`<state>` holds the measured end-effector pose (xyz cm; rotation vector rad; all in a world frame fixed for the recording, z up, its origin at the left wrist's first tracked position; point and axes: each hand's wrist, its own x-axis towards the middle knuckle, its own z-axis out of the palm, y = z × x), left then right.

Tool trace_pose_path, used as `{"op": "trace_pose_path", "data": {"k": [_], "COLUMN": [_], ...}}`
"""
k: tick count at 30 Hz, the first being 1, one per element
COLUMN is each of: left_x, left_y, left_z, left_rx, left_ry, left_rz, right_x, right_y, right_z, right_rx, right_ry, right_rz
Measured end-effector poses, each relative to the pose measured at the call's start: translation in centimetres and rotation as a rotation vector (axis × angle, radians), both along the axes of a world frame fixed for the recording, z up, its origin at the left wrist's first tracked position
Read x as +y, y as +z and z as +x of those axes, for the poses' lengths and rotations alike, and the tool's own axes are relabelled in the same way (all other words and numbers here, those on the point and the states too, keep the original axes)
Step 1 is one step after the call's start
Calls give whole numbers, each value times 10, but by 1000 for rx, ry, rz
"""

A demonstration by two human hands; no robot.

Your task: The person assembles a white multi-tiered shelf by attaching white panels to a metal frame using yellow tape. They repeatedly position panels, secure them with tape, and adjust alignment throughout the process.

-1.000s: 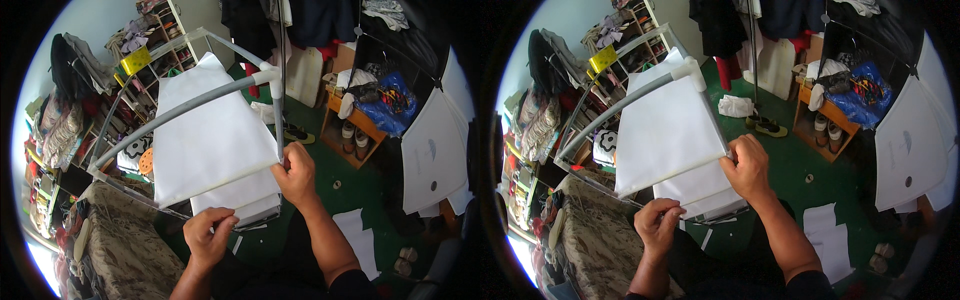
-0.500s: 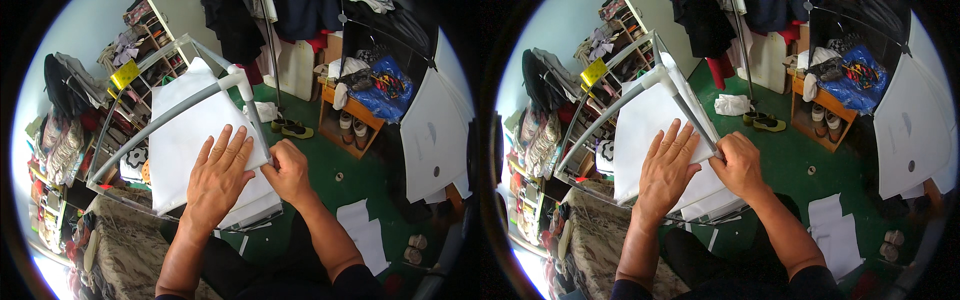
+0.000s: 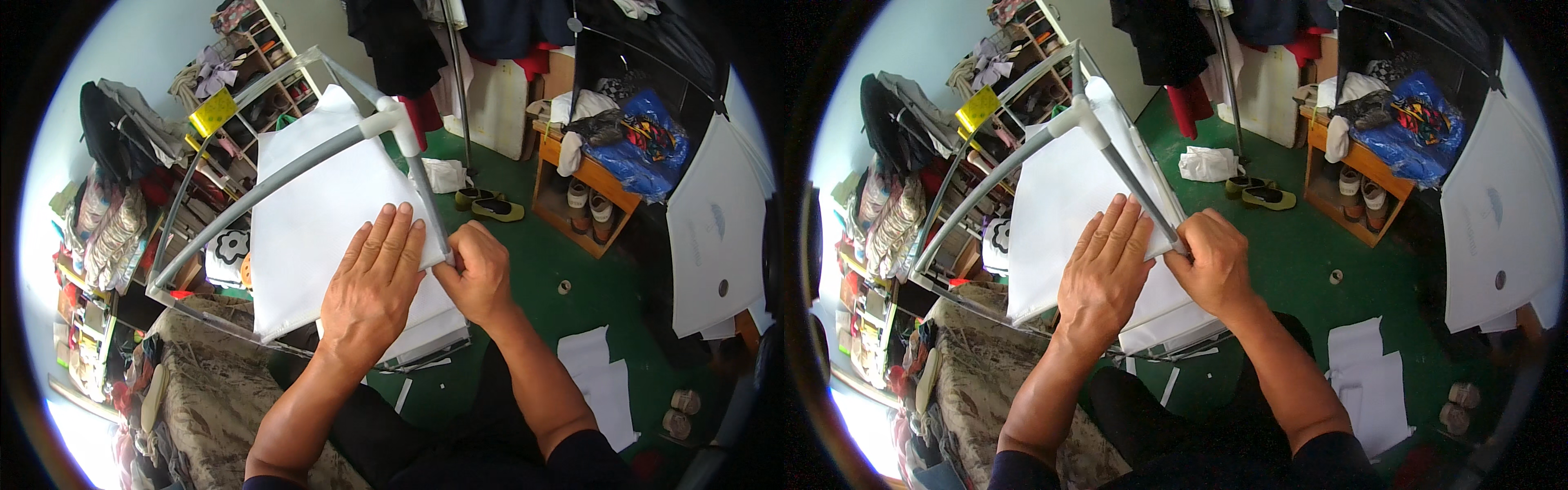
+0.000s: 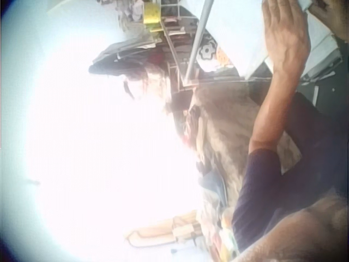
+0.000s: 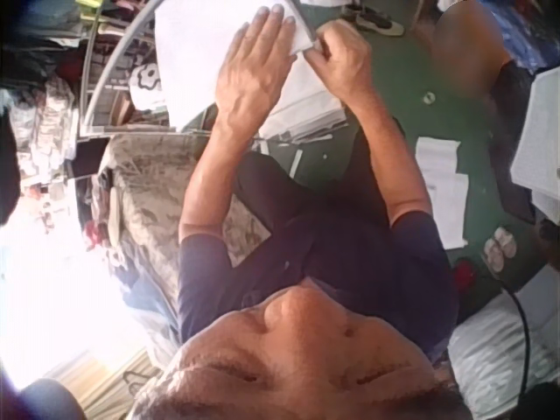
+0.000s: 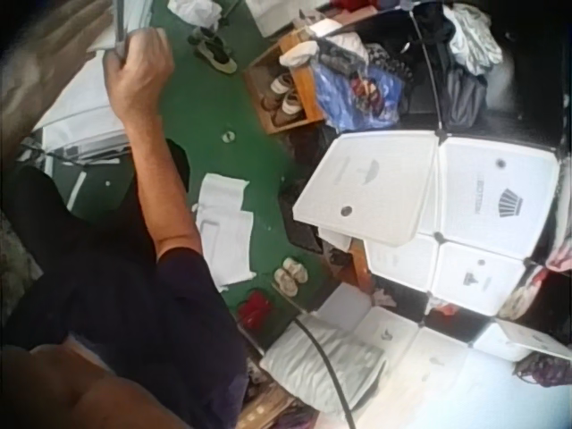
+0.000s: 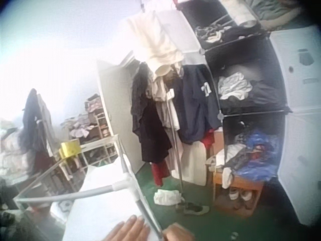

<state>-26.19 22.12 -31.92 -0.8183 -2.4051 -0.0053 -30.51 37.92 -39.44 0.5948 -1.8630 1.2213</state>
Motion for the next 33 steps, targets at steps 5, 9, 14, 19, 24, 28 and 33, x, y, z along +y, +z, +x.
{"op": "trace_pose_path", "data": {"k": [5, 9, 14, 19, 24, 28, 33], "left_x": [3, 6, 12, 10, 14, 12, 13], "left_y": [2, -4, -5, -9, -11, -19, -21], "left_z": [1, 0, 1, -1, -1, -3, -2], "left_rx": [2, 37, 58, 94, 101, 150, 174], "left_ry": [91, 145, 199, 181, 217, 263, 244], "left_rz": [-55, -43, -29, -14, 9, 46, 105], "right_x": [0, -1, 0, -2, -1, -7, -7], "right_y": [1, 2, 0, -2, -6, -11, -21], "right_z": [0, 2, 0, -2, 5, 9, 13], "right_rx": [17, 3, 37, 77, -40, -116, -115], "right_ry": [13, 15, 5, -2, 32, 83, 53], "right_rz": [6, 5, 5, -3, -14, -71, -22]}}
